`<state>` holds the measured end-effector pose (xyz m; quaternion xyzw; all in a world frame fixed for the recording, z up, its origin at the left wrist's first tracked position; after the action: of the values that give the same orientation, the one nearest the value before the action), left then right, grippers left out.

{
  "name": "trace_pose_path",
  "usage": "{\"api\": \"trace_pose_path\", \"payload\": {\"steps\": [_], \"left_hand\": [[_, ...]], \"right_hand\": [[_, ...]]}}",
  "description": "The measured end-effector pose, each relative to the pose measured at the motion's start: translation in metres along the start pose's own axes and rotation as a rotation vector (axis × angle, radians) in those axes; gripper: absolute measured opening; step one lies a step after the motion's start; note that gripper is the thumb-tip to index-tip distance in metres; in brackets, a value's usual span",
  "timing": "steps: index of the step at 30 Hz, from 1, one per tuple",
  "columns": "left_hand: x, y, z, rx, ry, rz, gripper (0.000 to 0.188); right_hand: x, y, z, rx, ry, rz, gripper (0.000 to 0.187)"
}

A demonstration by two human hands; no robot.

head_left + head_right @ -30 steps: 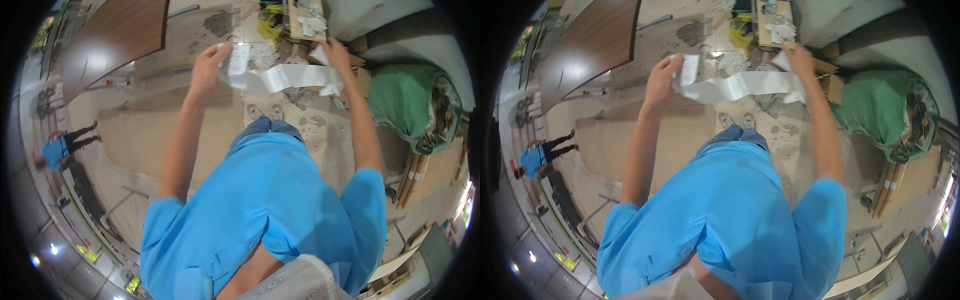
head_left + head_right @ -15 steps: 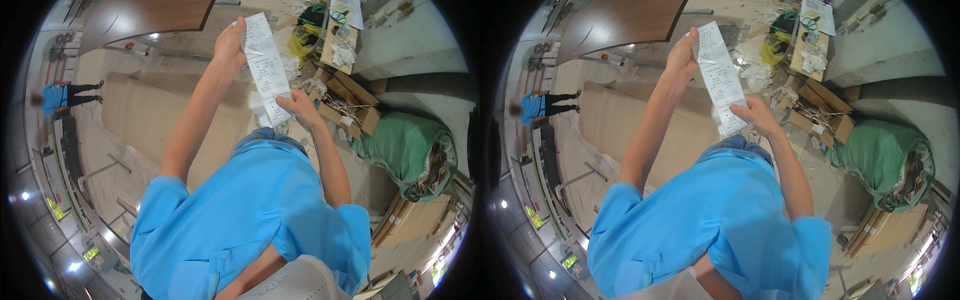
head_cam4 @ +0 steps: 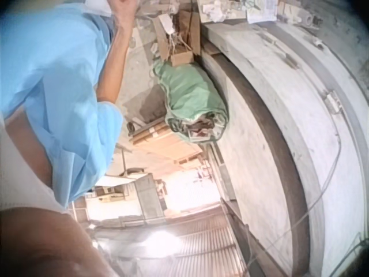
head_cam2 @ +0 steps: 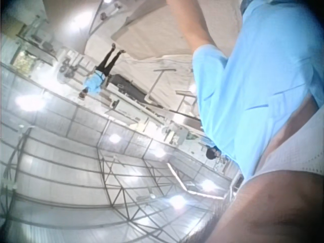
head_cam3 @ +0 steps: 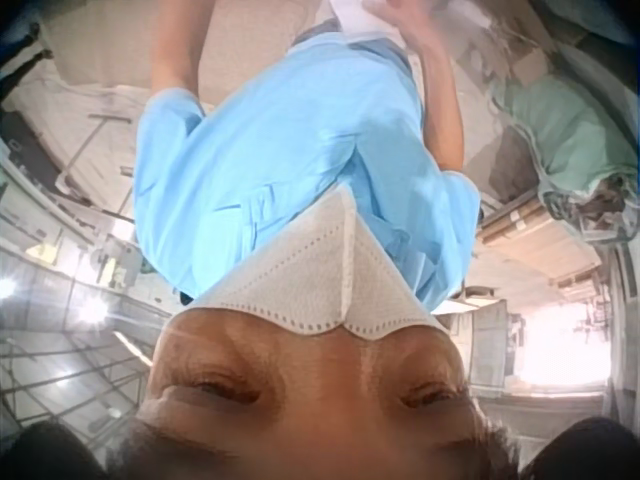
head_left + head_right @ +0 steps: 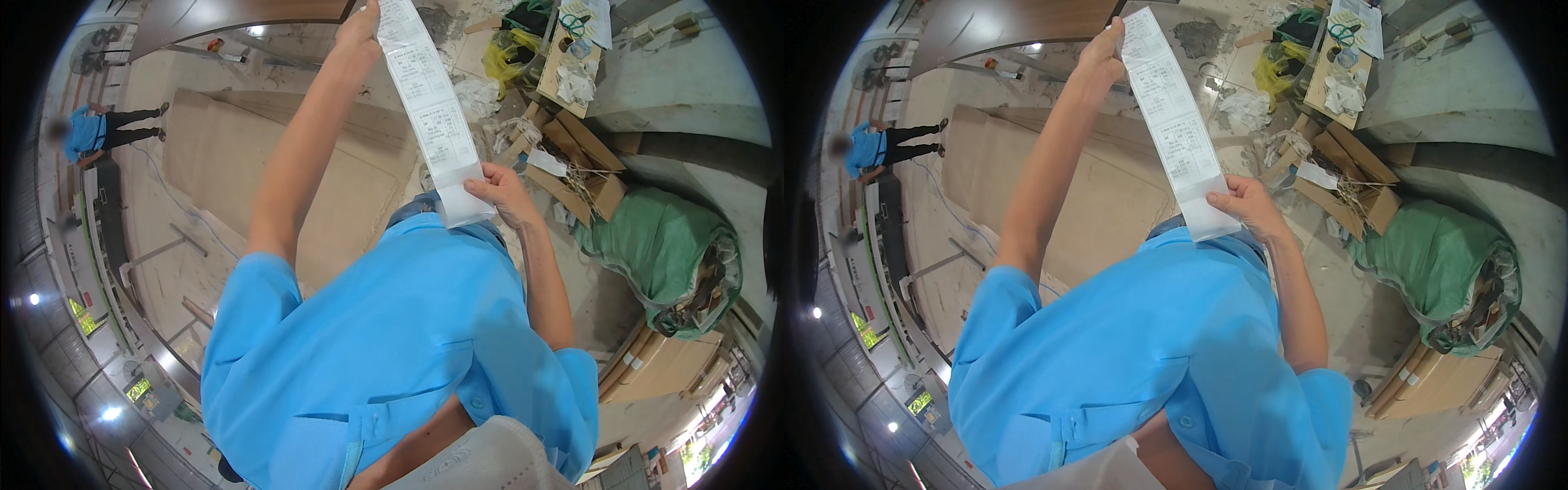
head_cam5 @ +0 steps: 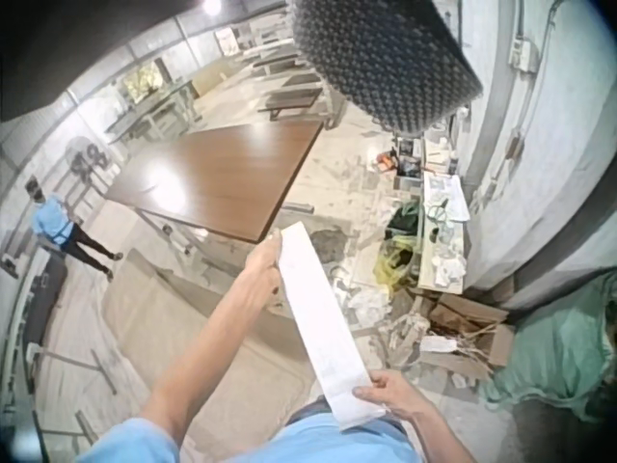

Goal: The person picks up a stack of papers, separates them, and places some on a wooden table. They then handle a small rectangular item, possibly a card or label, and continue sorting the papers.

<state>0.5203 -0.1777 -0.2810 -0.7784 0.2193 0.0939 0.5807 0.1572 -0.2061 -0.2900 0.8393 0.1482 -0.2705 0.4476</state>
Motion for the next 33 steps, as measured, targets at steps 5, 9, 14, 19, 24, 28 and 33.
{"api": "trace_pose_path", "payload": {"steps": [5,9,14,19,24,28,33], "left_hand": [[0.014,-0.033,0.004,0.007,0.223,-0.148,0.037],[-0.074,-0.104,0.000,0.912,-0.027,-1.117,0.053],[-0.212,0.029,-0.098,0.889,1.442,-0.621,0.060],[-0.244,0.075,-0.099,0.987,1.632,-0.212,0.033],[-0.243,0.087,-0.092,0.984,1.580,-0.179,0.031],[-0.241,0.092,-0.091,1.014,1.547,-0.248,0.030],[-0.233,0.103,-0.081,1.016,1.422,-0.184,0.027]], "right_hand": [[0.001,0.018,0.015,-0.105,-0.135,0.092,0.028],[-0.015,0.063,0.025,-0.452,-0.221,0.196,0.026],[-0.024,0.088,0.025,-0.709,-0.097,-0.013,0.025],[-0.038,0.097,0.027,-0.837,-0.077,0.000,0.022],[-0.036,0.091,0.033,-0.843,-0.079,0.007,0.031],[-0.025,0.084,0.035,-0.931,-0.130,0.020,0.034],[-0.021,0.055,0.050,-0.573,-0.238,0.105,0.031]]}}
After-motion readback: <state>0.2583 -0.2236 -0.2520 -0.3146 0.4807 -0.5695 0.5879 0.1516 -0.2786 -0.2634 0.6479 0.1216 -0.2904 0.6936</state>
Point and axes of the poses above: each hand's wrist, its own x-axis towards the middle knuckle, its own z-axis out of the back of the hand, y = z × x, the point moved 9 cm from there along x, towards the middle knuckle, and after that the axes turned 11 degrees about -z, right-handed, at the moved point
